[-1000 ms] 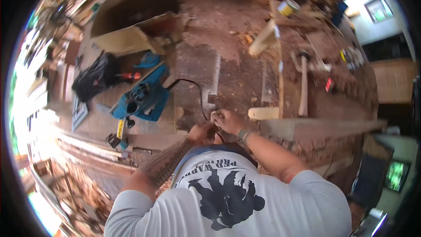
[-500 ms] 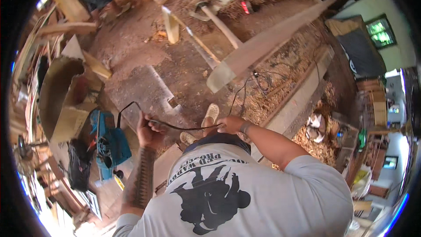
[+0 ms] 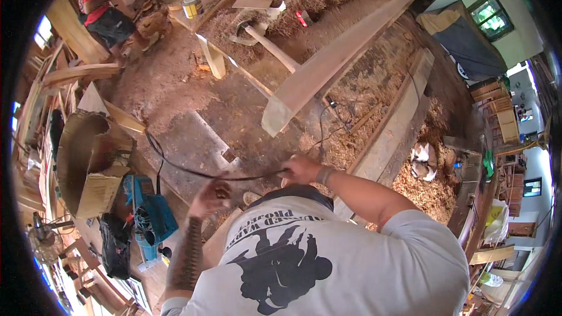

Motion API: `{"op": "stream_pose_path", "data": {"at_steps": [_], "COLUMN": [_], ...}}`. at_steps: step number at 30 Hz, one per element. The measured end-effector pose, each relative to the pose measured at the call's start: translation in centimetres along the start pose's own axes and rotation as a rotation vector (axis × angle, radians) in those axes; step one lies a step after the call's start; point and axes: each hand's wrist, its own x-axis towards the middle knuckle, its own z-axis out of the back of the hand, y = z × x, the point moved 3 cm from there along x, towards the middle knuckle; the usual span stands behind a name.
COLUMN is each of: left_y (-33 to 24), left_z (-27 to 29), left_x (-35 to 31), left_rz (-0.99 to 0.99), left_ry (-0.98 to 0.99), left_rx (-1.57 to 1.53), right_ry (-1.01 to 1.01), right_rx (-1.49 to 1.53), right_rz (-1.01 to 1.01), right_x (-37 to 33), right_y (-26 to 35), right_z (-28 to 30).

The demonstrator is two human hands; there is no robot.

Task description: The person uses a screwdriver to loosen and remove screws from an electric planer, then removes the planer's casing to access the internal components.

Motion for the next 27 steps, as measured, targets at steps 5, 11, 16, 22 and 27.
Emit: {"op": "stream_pose_path", "data": {"at_steps": [5,11,16,22,27], "left_y": [3.1,-0.8,-6.2,-19.5,-25.6], "left_z": [-2.3,-8.6,-5.9,1.9,5.6], "left_x": [2.2,3.1,-1.0,-3.2,-4.0], "left_rz": [0.079,-0.208,0.097,-0.578,-0.699], "left_ry": [0.063,0.284,-0.141,-0.143,-0.081], "left_rx": [0.662,0.656,0.193,-0.585,-0.596], "right_ry": [0.012,0.183,-0.007,0.737,0.101], "right_rx": [0.554,1.249,0.559,0.002,-0.154], "right_rz": [0.022,0.067,0.383,0.041,-0.142], "right_x": [6.2,9.5,9.6,4.2,-6.2], "right_y": [11.9,20.5,17.4,6.1,-7.9], "right_z": [3.1,8.9,11.6,4.2,4.1]}}
